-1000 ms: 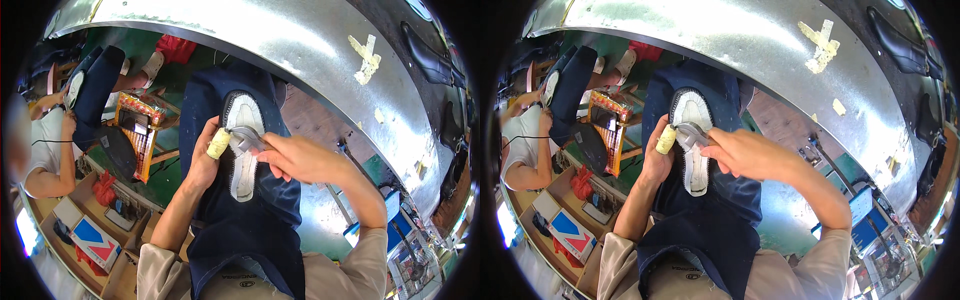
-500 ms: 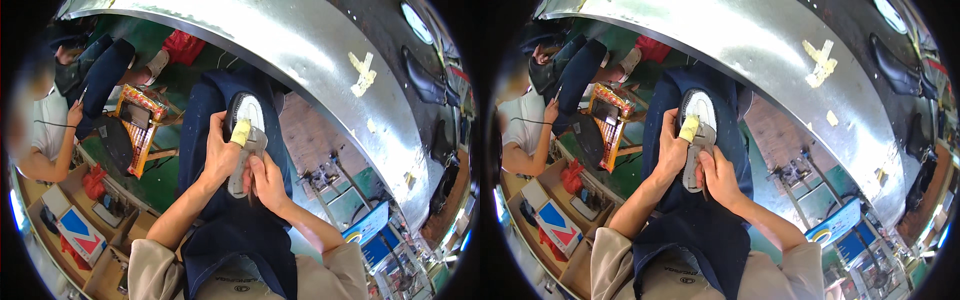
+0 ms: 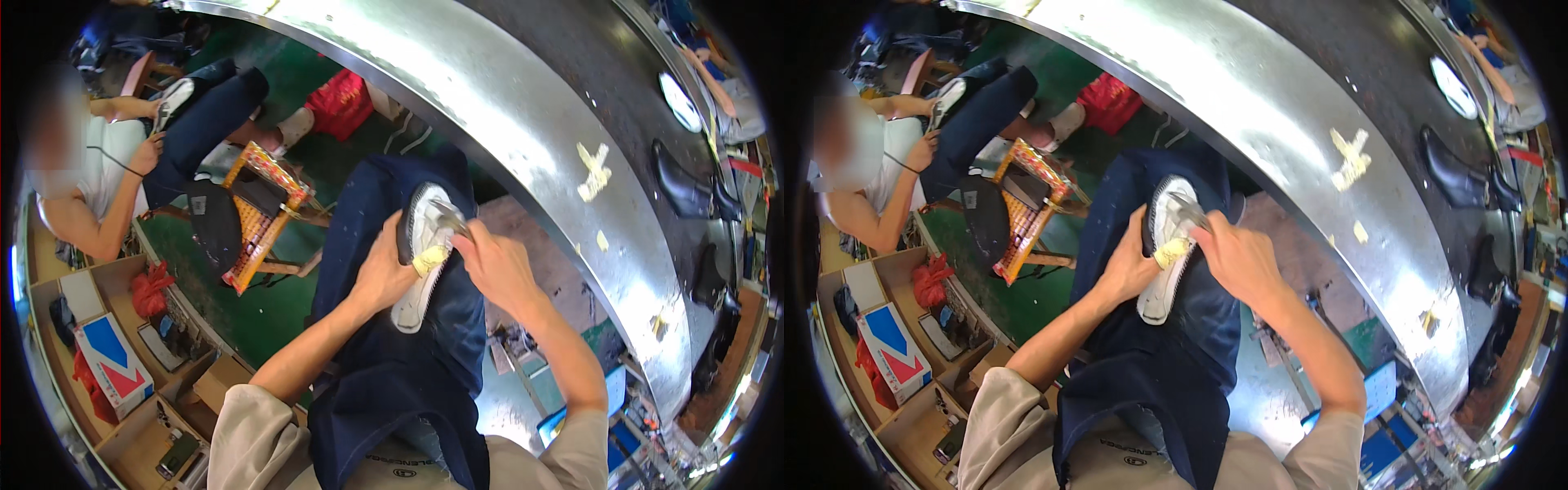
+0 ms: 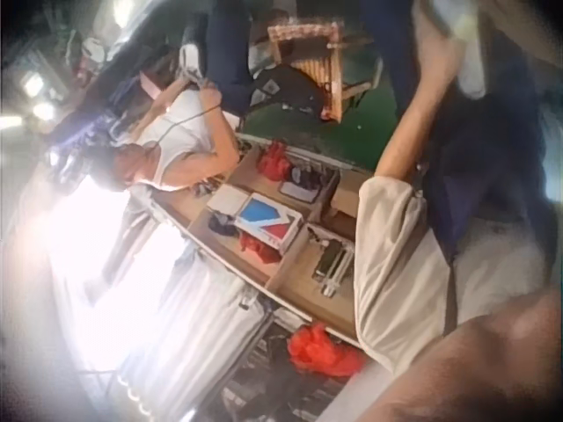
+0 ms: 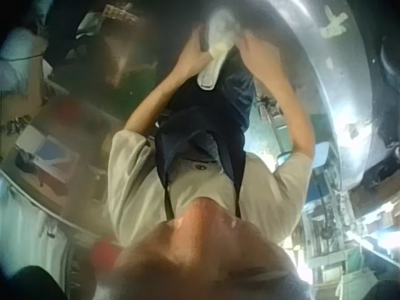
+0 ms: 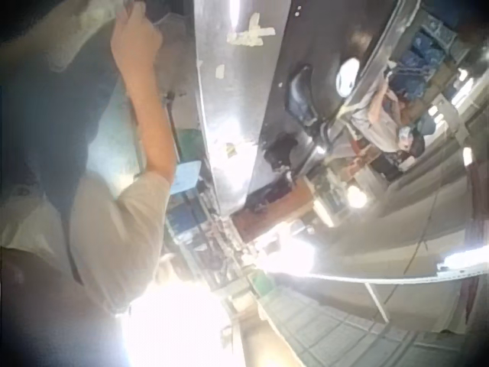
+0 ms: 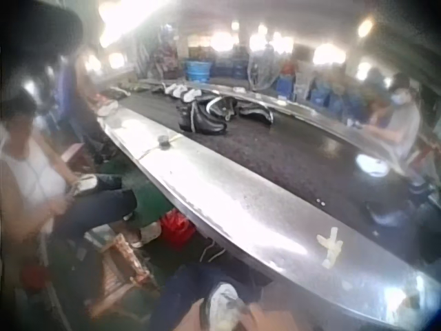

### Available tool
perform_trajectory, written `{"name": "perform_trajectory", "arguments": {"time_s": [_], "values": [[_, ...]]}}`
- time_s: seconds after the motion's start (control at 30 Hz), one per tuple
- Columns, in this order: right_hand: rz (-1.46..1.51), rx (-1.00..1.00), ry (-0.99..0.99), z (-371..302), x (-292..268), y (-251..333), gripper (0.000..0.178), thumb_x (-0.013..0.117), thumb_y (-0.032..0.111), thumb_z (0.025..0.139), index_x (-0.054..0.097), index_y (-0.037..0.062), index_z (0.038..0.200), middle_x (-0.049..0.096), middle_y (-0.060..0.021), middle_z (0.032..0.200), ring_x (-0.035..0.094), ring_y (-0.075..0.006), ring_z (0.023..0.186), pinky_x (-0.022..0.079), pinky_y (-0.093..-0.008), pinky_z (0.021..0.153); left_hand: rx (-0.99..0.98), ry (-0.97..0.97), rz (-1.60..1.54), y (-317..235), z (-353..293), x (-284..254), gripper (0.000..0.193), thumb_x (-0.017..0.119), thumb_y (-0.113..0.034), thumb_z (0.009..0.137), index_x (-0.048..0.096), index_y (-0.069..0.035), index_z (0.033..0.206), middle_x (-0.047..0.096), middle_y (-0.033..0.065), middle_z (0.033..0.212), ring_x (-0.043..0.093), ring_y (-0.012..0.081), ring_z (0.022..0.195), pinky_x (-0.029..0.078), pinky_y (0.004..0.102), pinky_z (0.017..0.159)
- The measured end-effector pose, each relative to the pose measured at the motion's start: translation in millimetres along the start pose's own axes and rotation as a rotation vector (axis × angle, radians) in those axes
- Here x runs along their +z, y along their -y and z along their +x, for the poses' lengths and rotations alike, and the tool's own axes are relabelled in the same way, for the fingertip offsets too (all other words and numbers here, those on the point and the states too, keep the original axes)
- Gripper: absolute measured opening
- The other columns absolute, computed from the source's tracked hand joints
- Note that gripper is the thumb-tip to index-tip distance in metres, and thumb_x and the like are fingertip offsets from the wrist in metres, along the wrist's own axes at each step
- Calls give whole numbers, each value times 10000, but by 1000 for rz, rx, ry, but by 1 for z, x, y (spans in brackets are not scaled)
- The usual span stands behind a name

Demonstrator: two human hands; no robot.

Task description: The recorder is using pliers to pull and secure the upper material of a shoe around a last, repeating the process for multiple shoes on a production line.

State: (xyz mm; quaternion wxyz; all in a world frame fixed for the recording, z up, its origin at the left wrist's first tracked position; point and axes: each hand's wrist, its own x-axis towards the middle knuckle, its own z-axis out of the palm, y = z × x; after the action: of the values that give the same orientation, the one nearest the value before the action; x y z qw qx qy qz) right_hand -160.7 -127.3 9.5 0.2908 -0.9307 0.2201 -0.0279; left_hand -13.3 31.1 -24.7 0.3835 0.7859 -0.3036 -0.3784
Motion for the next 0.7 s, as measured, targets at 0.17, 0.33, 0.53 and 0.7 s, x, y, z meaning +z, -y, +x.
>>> {"name": "perform_trajectory", "arguments": {"time_s": [0.17,0.33,0.53,0.7], "values": [[459,370,-6,-33,-25,-2,203,567,247,1065,588,48,1031,696,-123,696,733,-312,673,549,-408,605,-231,8,-397,-3,0,-18,836,623,-530,1009,261,18,1527,547,214,1411,569,298,1272,449,385,1082],[263,445,-175,-46,-84,-1,223,568,239,1066,620,42,1156,719,-144,799,728,-312,720,559,-418,666,-16,122,-913,7,2,-48,504,472,-384,1113,527,-35,1473,632,97,1369,633,156,1188,495,320,1048],[-557,345,-415,-21,-94,-24,321,653,176,992,630,55,1288,623,-162,1292,614,-349,1190,472,-473,984,-259,-221,-750,66,28,19,600,386,-514,1117,532,-11,1411,626,91,1292,564,185,1193,443,345,1062],[-114,2,-350,-40,-58,-5,308,698,81,923,671,57,1229,660,-156,1202,632,-364,1142,501,-452,992,-376,-129,-1121,38,26,-5,667,352,-584,1099,567,-7,1355,700,119,1152,707,192,887,603,340,781]]}}
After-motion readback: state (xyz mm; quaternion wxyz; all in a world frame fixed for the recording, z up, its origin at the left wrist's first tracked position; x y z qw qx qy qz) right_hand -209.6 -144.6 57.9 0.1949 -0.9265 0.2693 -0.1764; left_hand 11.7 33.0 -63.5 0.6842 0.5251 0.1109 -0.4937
